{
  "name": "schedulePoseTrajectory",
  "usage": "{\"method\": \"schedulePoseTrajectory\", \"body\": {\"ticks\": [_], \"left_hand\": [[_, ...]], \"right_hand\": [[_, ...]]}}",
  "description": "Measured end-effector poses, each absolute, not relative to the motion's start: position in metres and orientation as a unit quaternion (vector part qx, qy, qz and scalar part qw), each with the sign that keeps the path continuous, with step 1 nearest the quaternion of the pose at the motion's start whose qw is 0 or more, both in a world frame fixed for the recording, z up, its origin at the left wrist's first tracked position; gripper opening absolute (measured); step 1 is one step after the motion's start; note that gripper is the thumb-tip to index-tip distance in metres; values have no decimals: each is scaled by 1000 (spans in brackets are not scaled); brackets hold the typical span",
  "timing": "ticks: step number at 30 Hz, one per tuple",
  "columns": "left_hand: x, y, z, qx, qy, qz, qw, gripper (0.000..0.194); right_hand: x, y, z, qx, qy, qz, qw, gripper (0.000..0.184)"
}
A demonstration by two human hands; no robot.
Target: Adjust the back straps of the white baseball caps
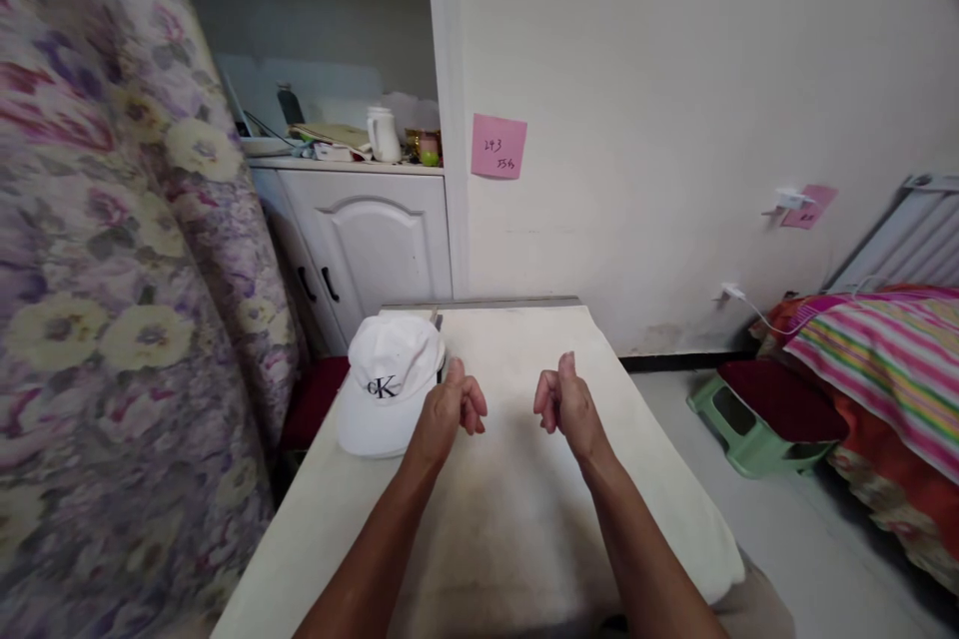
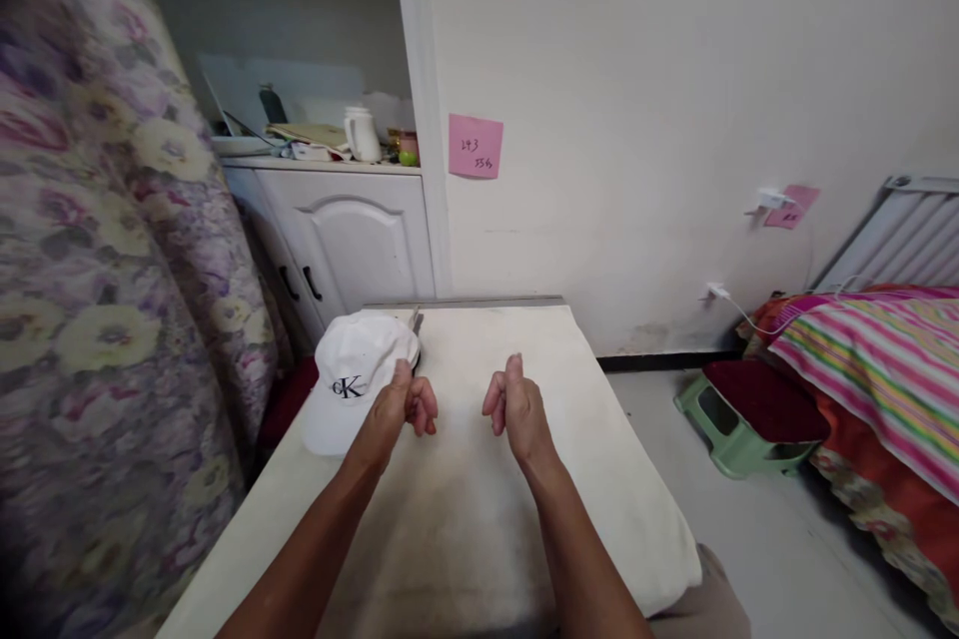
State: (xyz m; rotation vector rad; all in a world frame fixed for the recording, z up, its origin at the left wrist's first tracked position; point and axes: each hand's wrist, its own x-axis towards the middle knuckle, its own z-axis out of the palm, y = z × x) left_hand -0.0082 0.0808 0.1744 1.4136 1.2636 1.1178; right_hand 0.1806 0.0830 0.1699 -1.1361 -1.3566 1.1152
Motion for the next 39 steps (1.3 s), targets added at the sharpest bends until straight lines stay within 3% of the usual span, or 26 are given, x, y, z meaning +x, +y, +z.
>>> {"method": "schedulePoseTrajectory", "body": {"ticks": [6,9,13,18,23,39], "left_hand": [[-11,54,101,538,526,411,515,29],[-34,39,54,478,560,413,536,28],[-84,26,19,390,608,487,490,37],[-121,18,8,355,635,552,408,41],[-116,9,4,446,662,504,331,31],[-115,6,12,405,644,542,358,30]], "right_hand": [[152,72,113,-437,-562,546,442,51],[131,61,69,-447,-543,588,399,36],[108,54,31,-444,-507,633,381,34],[83,77,19,-432,-451,667,406,36],[51,105,13,-432,-390,683,440,38],[0,142,1,-437,-321,698,468,35]]}}
